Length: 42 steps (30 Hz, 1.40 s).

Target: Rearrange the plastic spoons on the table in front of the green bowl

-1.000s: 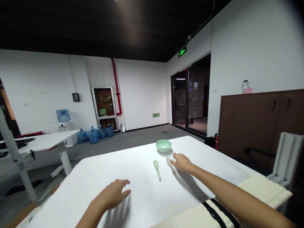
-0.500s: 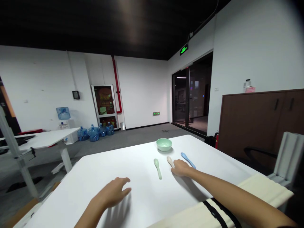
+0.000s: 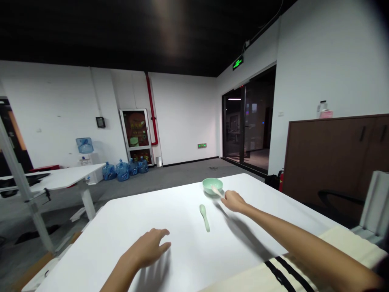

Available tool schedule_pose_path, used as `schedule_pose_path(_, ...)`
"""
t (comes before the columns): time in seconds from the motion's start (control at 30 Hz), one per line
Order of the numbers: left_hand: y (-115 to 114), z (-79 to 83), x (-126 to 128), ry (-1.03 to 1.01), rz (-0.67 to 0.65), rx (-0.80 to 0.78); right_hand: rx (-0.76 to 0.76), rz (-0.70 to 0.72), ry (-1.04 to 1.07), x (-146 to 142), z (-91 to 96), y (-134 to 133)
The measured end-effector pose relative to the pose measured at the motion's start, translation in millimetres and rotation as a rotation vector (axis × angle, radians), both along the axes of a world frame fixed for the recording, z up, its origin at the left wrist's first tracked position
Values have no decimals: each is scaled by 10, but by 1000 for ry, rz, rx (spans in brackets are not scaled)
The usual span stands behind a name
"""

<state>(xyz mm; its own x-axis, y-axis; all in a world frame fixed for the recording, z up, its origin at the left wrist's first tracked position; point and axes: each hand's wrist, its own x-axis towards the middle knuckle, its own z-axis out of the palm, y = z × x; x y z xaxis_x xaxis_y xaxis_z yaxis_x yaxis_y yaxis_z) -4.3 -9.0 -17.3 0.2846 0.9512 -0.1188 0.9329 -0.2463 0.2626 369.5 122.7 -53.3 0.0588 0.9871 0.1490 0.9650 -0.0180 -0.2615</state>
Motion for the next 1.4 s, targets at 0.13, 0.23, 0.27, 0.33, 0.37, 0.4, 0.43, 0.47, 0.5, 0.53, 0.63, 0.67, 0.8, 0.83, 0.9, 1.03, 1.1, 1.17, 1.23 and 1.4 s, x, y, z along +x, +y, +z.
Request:
schedule_pose_path(0.13,-25,32,1,5,10,-18,68,-71,18,-16,190,207)
schedule_pose_path(0.23,-48,60,-1,9,23,-32,107,-122,12,-49,235,387)
schedule_pose_path(0.27,-47,63,-2,7,27,-32,112,-137,12,-62,234,448)
schedule_pose_path(0.33,-35,57,-3,2,31,-26,113,-158,17,-90,221,567)
schedule_pose_path(0.37,-26,51,-3,0,31,-23,114,-166,20,-104,213,625)
schedule_pose_path(0.4,-16,45,-2,-2,30,-20,114,-172,23,-118,206,680)
schedule_pose_path(0.43,-6,40,-1,-2,27,-20,115,-179,25,-131,201,732)
schedule_pose_path(0.47,1,37,1,-1,25,-21,115,-186,26,-143,196,781)
schedule_pose_path(0.5,5,35,2,1,23,-21,112,-192,26,-153,191,826)
schedule_pose_path(0.53,7,36,4,3,22,-23,108,-199,27,-162,184,867)
schedule_pose_path(0.63,3,44,5,0,23,-25,92,-215,35,-183,150,960)
schedule_pose_path(0.67,1,48,5,-4,26,-24,88,-216,39,-190,131,983)
schedule_pose_path(0.8,-2,64,7,-11,30,-34,86,-204,42,-218,43,1054)
schedule_pose_path(0.83,-1,69,10,-13,28,-35,85,-204,39,-224,23,1070)
schedule_pose_path(0.9,1,82,18,-16,24,-32,77,-207,33,-234,-11,1102)
schedule_pose_path(1.03,0,105,35,-5,24,-30,57,-212,29,-241,-59,1154)
schedule_pose_path(1.1,2,104,37,0,28,-33,43,-204,24,-244,-84,1164)
schedule_pose_path(1.17,6,92,32,1,29,-33,32,-192,20,-249,-109,1157)
schedule_pose_path(1.23,13,74,24,-2,24,-27,28,-186,21,-252,-126,1134)
schedule_pose_path(1.4,29,34,-1,-5,22,-31,57,-181,44,-231,-52,978)
